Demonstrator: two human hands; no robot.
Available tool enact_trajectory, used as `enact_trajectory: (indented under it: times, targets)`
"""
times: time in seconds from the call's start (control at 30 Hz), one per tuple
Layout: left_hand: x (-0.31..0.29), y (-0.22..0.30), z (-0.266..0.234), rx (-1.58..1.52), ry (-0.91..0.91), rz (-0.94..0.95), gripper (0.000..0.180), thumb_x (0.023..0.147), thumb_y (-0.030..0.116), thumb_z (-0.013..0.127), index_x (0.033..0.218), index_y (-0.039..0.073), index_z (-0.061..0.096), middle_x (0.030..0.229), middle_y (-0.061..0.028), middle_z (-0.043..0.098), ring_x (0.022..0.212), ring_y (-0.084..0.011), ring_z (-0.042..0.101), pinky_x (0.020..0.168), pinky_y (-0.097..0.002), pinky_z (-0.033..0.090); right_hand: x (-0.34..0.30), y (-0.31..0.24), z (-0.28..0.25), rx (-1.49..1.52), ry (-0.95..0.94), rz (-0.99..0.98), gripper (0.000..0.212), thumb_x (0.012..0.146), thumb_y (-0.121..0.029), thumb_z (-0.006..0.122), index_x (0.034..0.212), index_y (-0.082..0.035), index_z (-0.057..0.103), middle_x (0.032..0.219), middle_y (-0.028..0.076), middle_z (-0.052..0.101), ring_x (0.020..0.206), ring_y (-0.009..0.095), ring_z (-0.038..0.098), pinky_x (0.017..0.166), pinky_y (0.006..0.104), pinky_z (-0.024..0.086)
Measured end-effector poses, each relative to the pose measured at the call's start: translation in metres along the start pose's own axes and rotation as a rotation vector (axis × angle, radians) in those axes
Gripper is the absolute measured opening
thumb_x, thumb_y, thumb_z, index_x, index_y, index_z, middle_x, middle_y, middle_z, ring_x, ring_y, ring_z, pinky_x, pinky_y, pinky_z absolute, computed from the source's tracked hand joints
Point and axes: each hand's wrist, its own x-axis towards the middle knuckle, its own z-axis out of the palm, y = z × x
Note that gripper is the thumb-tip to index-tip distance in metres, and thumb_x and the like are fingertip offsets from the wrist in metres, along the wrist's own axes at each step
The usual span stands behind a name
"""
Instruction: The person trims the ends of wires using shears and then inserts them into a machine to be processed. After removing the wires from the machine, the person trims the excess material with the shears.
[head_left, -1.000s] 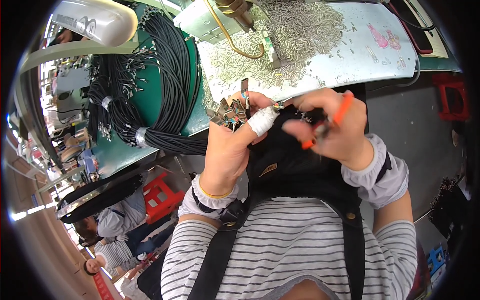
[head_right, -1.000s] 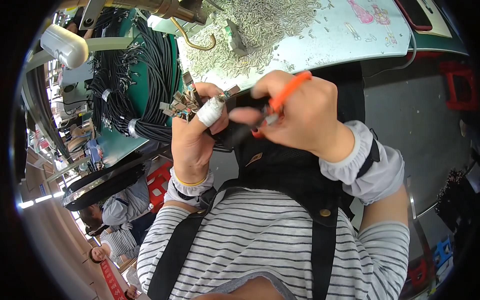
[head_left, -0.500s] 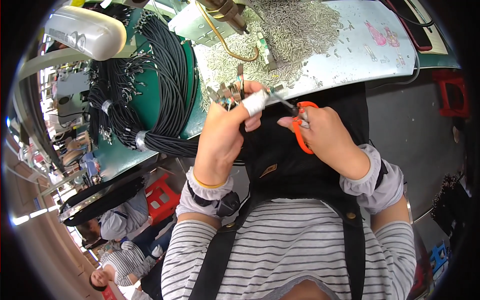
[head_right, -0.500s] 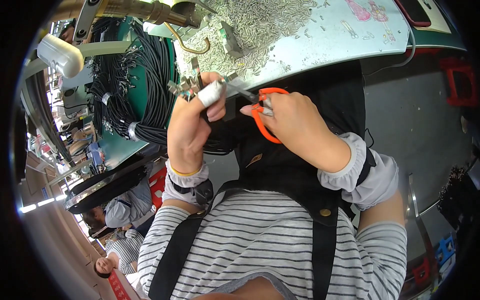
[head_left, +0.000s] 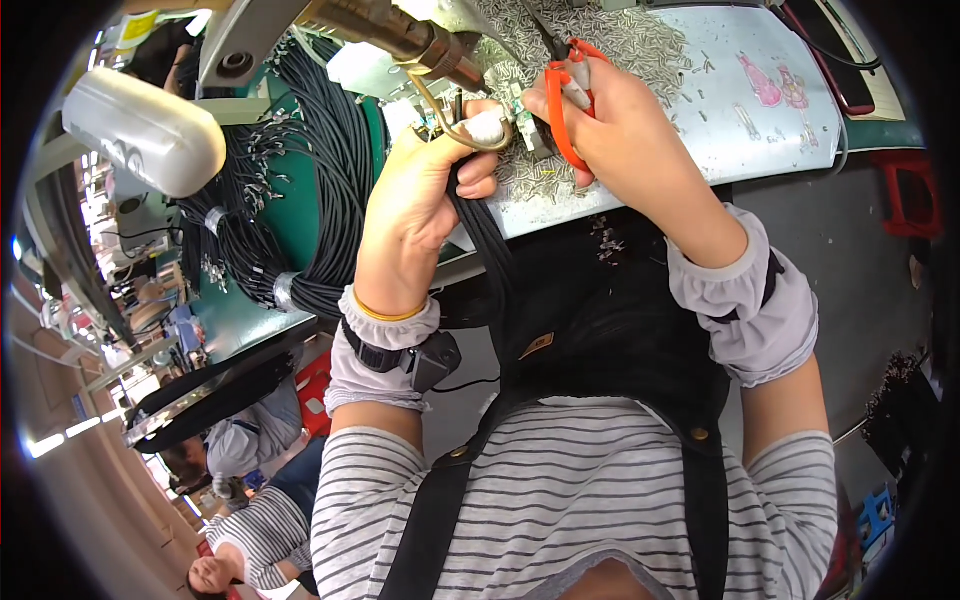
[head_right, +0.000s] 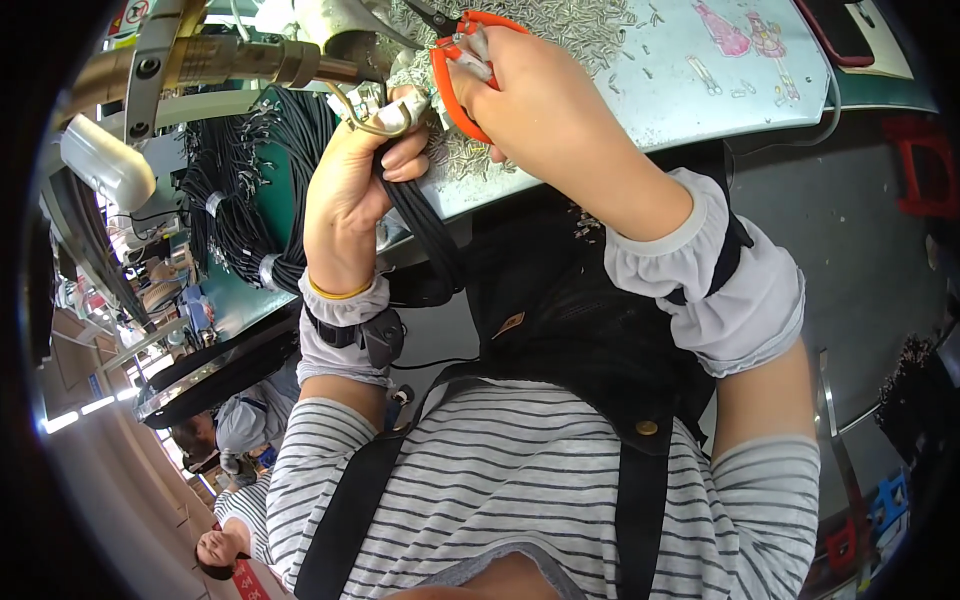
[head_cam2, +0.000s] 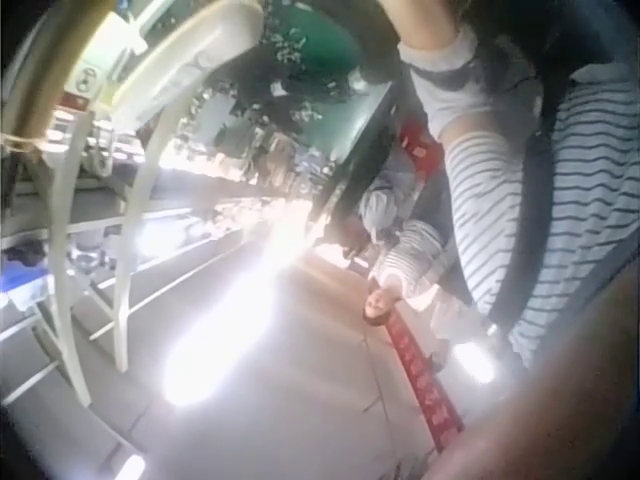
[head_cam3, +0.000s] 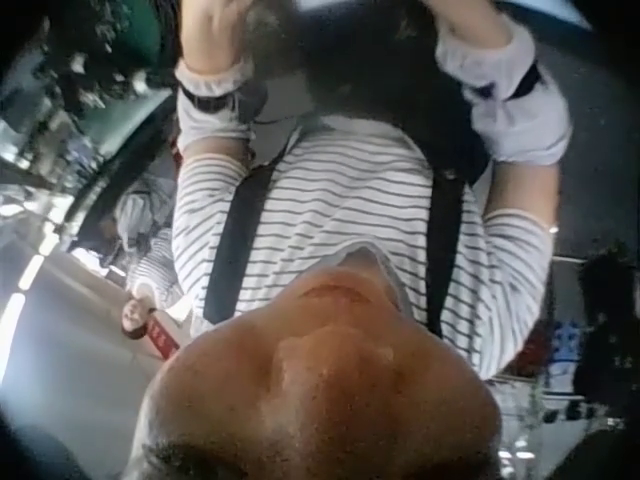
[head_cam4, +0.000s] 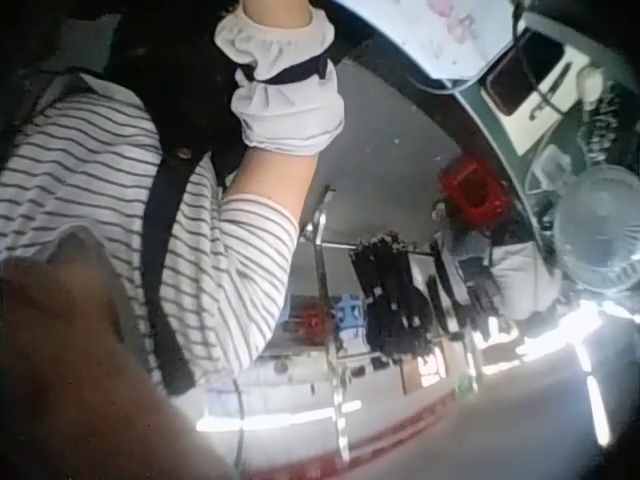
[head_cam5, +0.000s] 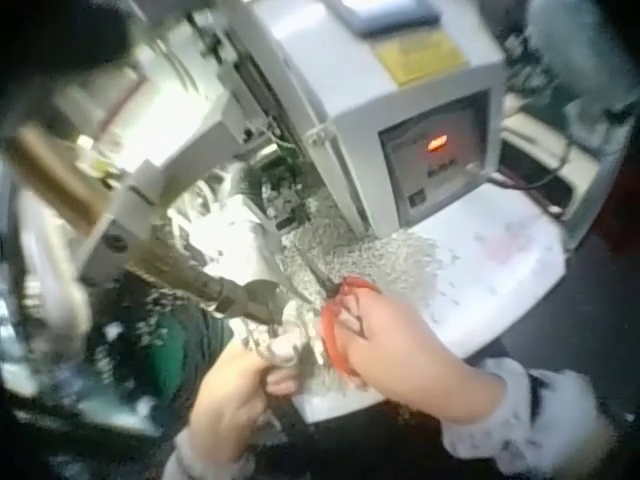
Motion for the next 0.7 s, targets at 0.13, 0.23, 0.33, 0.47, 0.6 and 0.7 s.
enact_trajectory:
  times: [0.13,0.23,0.33,0.47,0.6,0.7]
  targets:
    - [0.003,0.002,-0.006,0.009,-0.034,-0.006,0.015,0.075,0.005,0.06,0.087,0.0,0.053,0.065,-0.0012,0.047,0.044,-0.0054,0.034,0.04,-0.0185,0.026,0.004,0.003,0.0,0.015,-0.019,-0.009,0.018,0.084,-0.02,0.052,0.085,-0.002,0.053,0.055,-0.003,0.043,0.043,0.004,0.04,0.038,0.0199,0.034]
    - [0.002,0.001,-0.003,0.026,-0.018,0.024,0.015,0.074,0.004,0.061,0.086,0.001,0.052,0.065,-0.0013,0.048,0.043,-0.0051,0.034,0.039,-0.0183,0.026,0.006,0.009,0.0,0.037,-0.024,-0.05,0.018,0.084,-0.019,0.052,0.085,-0.002,0.053,0.055,-0.003,0.043,0.043,0.004,0.04,0.038,0.0197,0.034]
    - [-0.001,0.0,0.002,0.052,0.028,0.085,0.016,0.073,0.002,0.062,0.085,0.001,0.052,0.064,-0.0013,0.048,0.042,-0.0048,0.033,0.039,-0.0182,0.025,0.007,0.015,0.0,0.07,-0.024,-0.113,0.017,0.084,-0.019,0.053,0.085,-0.002,0.053,0.055,-0.003,0.043,0.043,0.004,0.04,0.038,0.0194,0.034]
    - [-0.003,0.0,0.005,0.105,0.086,0.109,0.017,0.072,0.001,0.062,0.085,0.001,0.051,0.064,-0.0008,0.047,0.042,-0.0046,0.033,0.038,-0.0182,0.025,0.009,0.018,0.0,-0.083,-0.008,-0.134,0.017,0.084,-0.018,0.053,0.086,-0.001,0.053,0.056,-0.003,0.044,0.044,0.004,0.041,0.039,0.0192,0.035]
    - [-0.005,-0.001,0.007,0.098,0.136,0.097,0.018,0.072,0.001,0.062,0.086,0.001,0.051,0.065,-0.0006,0.048,0.042,-0.0045,0.033,0.038,-0.0184,0.025,0.008,0.017,0.001,-0.138,0.01,-0.138,0.016,0.084,-0.017,0.053,0.085,-0.001,0.053,0.056,-0.003,0.044,0.044,0.004,0.041,0.039,0.0192,0.035]
    - [-0.007,0.001,0.009,0.151,0.133,0.089,0.015,0.074,0.002,0.061,0.086,0.0,0.052,0.066,-0.0009,0.048,0.044,-0.0047,0.034,0.04,-0.0187,0.026,0.007,0.016,0.001,-0.092,-0.001,-0.12,0.014,0.084,-0.016,0.054,0.085,-0.001,0.053,0.056,-0.003,0.044,0.044,0.004,0.04,0.04,0.019,0.036]
